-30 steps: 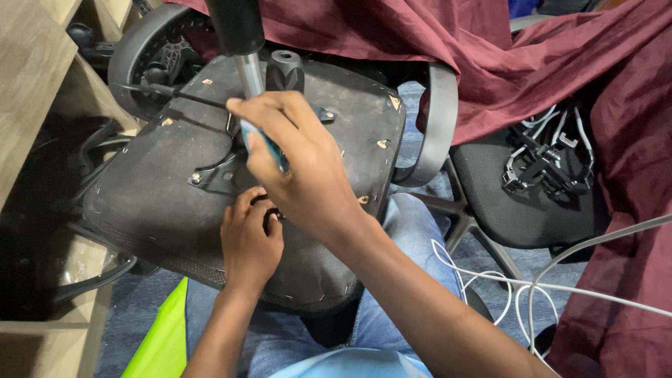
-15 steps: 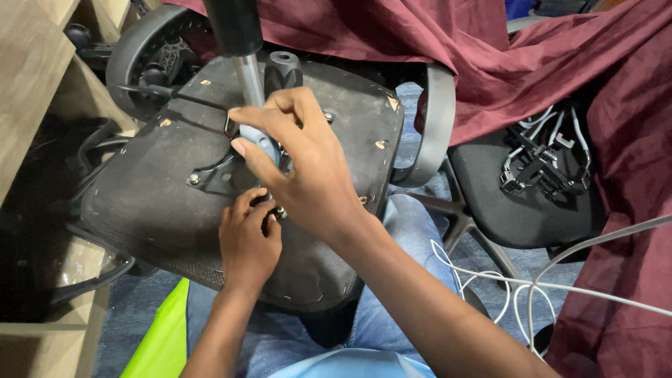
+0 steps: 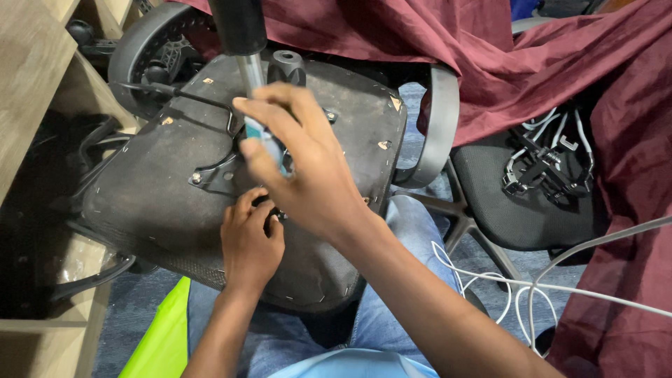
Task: The person uses a screwdriver to tighten screws into the metal base of an office chair. They repeatedly insert and tighten screws at multiple locations on the chair base while seated on the floor.
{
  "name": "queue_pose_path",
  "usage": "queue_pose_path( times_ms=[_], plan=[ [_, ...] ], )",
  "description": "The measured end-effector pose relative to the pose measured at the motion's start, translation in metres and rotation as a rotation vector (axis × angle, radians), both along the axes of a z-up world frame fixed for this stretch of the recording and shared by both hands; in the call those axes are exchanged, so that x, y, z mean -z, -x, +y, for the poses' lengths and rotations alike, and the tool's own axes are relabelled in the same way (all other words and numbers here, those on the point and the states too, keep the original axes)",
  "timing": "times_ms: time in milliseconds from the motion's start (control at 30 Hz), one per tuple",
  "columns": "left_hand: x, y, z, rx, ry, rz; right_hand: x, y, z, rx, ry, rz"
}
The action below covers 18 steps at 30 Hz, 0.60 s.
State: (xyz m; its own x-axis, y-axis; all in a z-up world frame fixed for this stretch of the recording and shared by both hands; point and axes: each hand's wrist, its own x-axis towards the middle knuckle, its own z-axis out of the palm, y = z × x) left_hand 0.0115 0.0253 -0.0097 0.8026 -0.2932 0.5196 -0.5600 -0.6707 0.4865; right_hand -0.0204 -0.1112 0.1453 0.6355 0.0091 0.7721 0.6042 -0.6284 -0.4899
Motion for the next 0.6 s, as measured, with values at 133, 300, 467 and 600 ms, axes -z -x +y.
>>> queue_pose_path(
  times_ms=[133, 300, 467, 600],
  plan=[
    [-0.0021, -0.0003, 0.0005, 0.013, 0.002, 0.014, -0.0008, -0.0008, 0.0015, 0.020, -0.048, 0.078],
    [-0.0051, 0.0012, -0.0007, 0.000, 0.040, 0.029, -0.0011, -0.0026, 0.0031, -0.008, 0.006, -0.051],
    [-0.0057, 0.0011, -0.0009, 0.011, 0.033, 0.065, 0.0006, -0.0017, 0.0033, -0.010, -0.038, 0.010],
    [-0.0042, -0.0004, -0.0016, 0.012, -0.004, -0.006, 0.0013, -0.0022, 0.0024, -0.041, -0.014, -0.017]
  ],
)
